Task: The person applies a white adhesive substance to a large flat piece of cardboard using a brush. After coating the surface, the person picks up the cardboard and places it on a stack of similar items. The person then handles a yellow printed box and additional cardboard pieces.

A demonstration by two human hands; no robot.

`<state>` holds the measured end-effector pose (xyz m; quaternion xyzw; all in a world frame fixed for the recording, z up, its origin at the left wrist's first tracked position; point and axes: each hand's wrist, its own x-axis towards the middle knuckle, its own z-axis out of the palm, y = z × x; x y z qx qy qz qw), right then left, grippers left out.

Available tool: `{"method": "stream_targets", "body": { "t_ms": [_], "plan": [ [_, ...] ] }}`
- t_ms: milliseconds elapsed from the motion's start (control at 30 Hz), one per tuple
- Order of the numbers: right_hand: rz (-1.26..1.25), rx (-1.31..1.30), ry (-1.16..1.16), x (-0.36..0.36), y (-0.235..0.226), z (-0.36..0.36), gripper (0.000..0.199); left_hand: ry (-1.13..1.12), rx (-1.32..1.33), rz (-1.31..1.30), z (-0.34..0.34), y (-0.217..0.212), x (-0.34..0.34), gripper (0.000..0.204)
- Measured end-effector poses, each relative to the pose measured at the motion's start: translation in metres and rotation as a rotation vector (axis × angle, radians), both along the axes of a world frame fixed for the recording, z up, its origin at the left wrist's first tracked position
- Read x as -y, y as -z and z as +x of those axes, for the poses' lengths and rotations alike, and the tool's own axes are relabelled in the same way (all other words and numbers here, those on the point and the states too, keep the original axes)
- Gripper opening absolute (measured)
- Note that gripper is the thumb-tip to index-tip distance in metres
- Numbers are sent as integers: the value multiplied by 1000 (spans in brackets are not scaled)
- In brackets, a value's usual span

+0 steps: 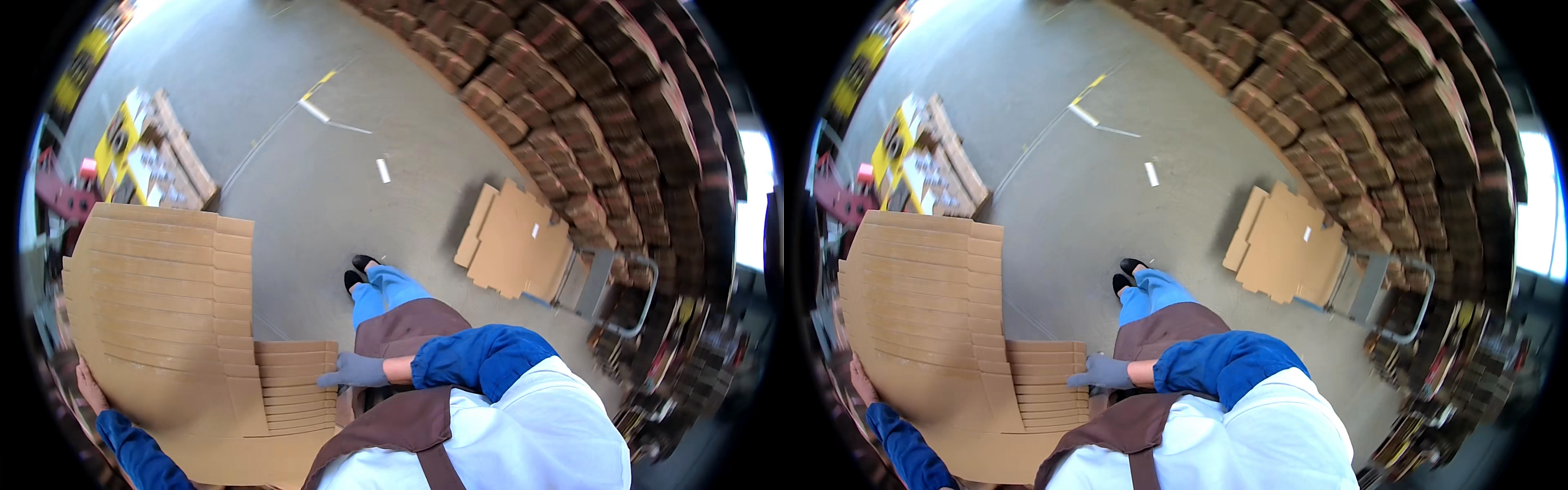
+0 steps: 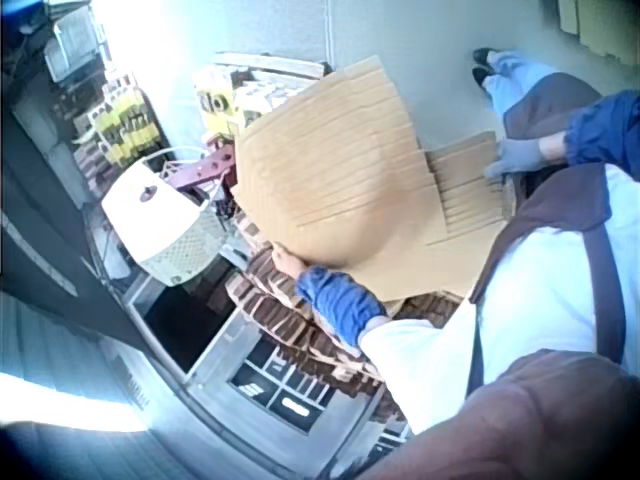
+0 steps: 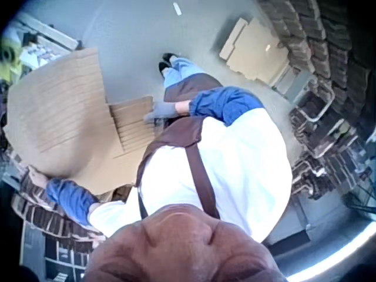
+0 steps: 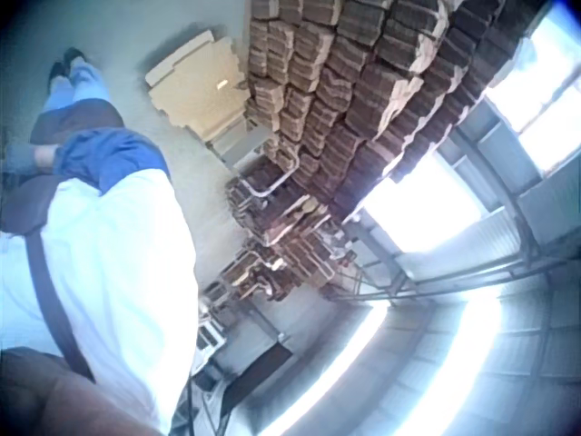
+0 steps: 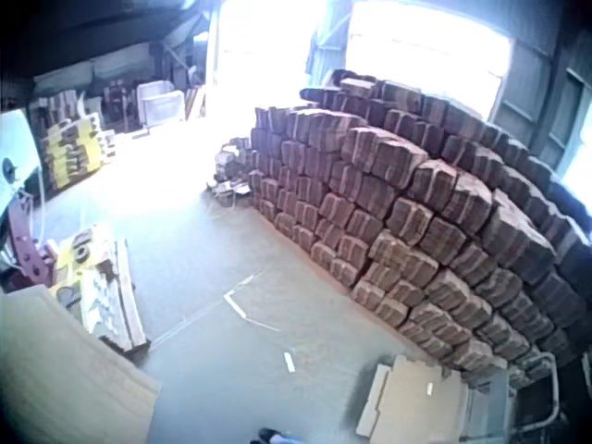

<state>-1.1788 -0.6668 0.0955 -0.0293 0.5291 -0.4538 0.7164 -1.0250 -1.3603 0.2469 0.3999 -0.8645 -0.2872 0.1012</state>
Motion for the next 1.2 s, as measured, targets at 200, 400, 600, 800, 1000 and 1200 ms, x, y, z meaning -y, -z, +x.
{"method": "stream_targets", "body": {
  "t_ms": [200,400,600,800,1000,1200],
  "plan": [
    [-30,-35,386,-60,-20,7,56,417,-7,-130,-243,-17,-52,45],
    [-264,-29,946,-133,9,34,51,768,-166,-289,-467,-33,-254,43],
    [-294,-110,1230,-245,32,65,48,1052,-143,-294,-600,-49,-553,41],
    [-289,76,1562,-370,56,93,46,1347,-116,-291,-660,2,-870,40],
    [-341,173,1937,-441,100,120,47,1702,-83,-288,-651,94,-1170,35],
    [-463,480,2394,-443,186,123,48,1981,-2,-283,-597,228,-1398,42]
  ]
}}
